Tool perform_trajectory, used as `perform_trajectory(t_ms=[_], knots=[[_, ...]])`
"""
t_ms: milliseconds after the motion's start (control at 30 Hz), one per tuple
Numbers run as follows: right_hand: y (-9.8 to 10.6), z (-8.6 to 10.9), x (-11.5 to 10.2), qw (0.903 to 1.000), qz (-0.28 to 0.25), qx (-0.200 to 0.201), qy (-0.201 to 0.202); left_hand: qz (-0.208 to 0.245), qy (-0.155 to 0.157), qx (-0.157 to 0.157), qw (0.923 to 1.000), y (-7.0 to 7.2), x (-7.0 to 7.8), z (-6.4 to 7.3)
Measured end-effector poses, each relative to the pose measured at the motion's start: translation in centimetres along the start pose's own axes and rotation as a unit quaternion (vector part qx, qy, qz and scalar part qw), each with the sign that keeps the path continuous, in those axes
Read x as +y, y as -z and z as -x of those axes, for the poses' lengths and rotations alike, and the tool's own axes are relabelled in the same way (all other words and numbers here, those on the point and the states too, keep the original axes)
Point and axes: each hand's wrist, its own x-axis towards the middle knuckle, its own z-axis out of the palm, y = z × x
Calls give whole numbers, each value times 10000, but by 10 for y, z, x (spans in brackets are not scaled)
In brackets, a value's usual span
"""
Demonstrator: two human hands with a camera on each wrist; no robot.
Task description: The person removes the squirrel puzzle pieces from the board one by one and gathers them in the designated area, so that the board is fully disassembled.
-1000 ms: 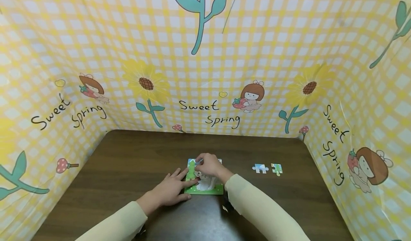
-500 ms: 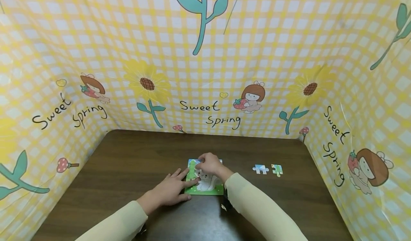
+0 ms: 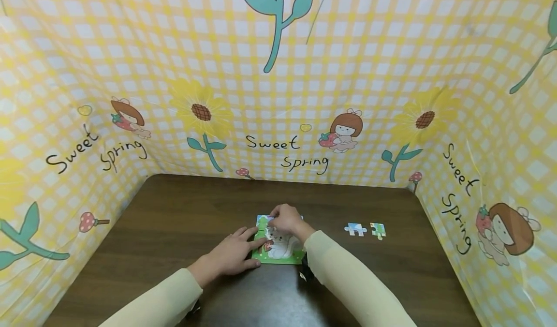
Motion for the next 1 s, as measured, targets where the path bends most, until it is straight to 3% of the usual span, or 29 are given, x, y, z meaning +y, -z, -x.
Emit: perform_trajectory(t_ms=[367,500,633,1000], knots=[[14,7,3,9958,-733,108,532,-50,-20,18,10000,1,2,-1],[27,14,1,9930,-982,121,643,23,41,-7,10000,-1,2,1],[44,24,5,9936,-890,171,671,63,96,-29,9999,-3,1,2],[92,46,54,9960,-789,405,-55,85,101,48,9999,-6,1,2]])
